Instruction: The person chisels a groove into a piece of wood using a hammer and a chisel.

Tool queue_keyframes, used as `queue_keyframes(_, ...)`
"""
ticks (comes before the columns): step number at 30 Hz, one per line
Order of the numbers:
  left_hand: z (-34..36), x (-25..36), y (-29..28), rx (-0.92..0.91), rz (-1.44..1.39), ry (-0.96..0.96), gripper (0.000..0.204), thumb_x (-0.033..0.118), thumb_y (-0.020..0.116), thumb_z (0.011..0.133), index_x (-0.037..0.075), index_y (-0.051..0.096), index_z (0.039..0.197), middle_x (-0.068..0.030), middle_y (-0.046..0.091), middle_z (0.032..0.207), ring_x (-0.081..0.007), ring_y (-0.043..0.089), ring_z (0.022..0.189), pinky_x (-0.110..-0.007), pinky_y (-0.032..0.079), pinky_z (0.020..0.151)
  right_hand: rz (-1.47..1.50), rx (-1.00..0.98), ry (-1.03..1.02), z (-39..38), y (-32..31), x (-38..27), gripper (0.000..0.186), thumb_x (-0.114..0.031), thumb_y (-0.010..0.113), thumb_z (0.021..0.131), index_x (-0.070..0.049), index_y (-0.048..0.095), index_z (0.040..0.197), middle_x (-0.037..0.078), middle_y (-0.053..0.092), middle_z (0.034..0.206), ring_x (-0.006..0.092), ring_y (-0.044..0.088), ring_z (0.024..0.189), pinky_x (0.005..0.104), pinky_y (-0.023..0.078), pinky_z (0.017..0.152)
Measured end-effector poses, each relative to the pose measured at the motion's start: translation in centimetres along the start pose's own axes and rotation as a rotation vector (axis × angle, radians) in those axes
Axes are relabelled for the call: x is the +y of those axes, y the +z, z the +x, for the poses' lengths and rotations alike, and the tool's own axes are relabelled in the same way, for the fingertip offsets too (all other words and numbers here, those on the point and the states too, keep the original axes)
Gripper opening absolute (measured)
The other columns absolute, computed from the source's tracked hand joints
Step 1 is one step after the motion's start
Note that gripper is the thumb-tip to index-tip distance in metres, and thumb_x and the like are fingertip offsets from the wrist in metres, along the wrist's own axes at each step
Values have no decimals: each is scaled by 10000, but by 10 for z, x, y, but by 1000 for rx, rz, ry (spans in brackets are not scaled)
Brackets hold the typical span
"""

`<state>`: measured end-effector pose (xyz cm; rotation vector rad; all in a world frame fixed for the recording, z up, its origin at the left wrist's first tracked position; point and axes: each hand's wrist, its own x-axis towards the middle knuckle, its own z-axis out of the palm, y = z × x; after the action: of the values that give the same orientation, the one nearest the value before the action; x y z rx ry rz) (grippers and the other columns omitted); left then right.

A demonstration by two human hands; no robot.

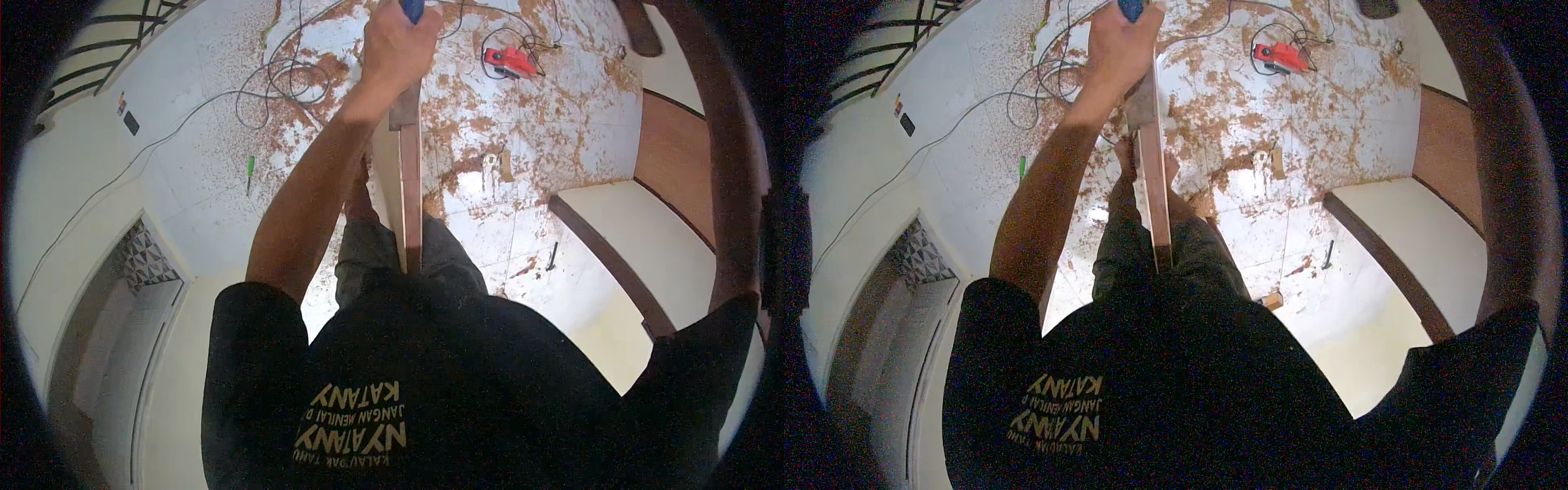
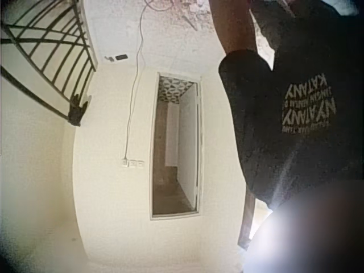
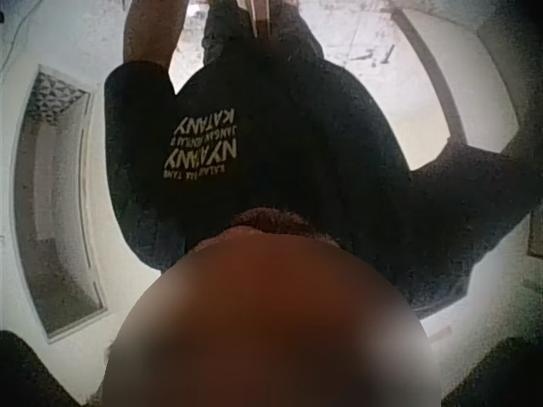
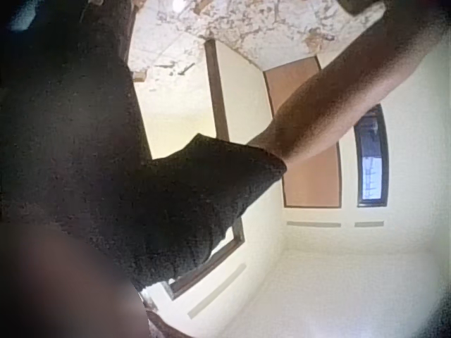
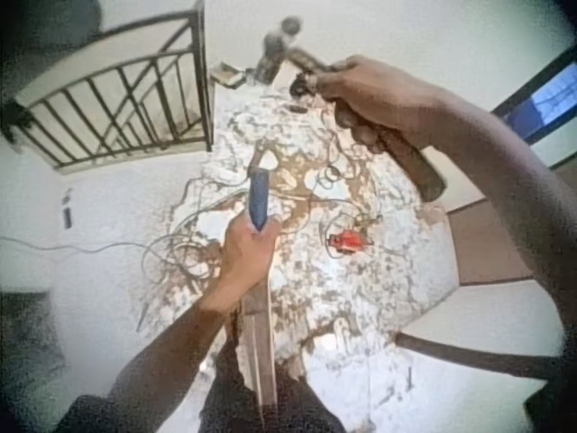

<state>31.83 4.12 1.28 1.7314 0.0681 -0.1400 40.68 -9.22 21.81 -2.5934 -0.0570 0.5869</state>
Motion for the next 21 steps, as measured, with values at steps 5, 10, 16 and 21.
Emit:
queue_keyframes(5, 0, -2, 6, -51, 54, -167, 345, 213, 590, 933, 48, 451, 664, -11, 389, 517, -132, 387, 438, -342, 324, 433, -220, -216, 112, 14, 8, 5, 324, -261, 464, 996, -46, 576, 780, 19, 526, 604, 128, 458, 472, 328, 404, 427)
queue_keyframes(10, -2, 6, 14, -24, -14, -129, 344, 218, 587, 936, 42, 471, 664, -20, 413, 505, -141, 413, 434, -343, 330, 432, -9, 0, 49, 11, 7, 11, 351, -295, 447, 1007, -65, 538, 757, -6, 475, 576, 111, 409, 452, 318, 377, 421)
queue_keyframes(16, -3, -28, 16, 190, -76, 376, 358, 209, 598, 918, 36, 465, 635, -28, 413, 493, -149, 423, 426, -352, 338, 428, 8, -95, 130, 1, 17, 5, 308, -288, 492, 1001, -78, 520, 777, -8, 460, 572, 105, 420, 466, 302, 363, 419)
queue_keyframes(21, -30, 8, -3, -31, 104, -48, 319, 326, 645, 917, 31, 575, 818, -83, 603, 639, -150, 622, 591, -313, 497, 554, -104, -245, 185, -24, 8, -3, 308, -302, 511, 1011, -85, 519, 792, -20, 467, 577, 77, 410, 448, 275, 349, 380)
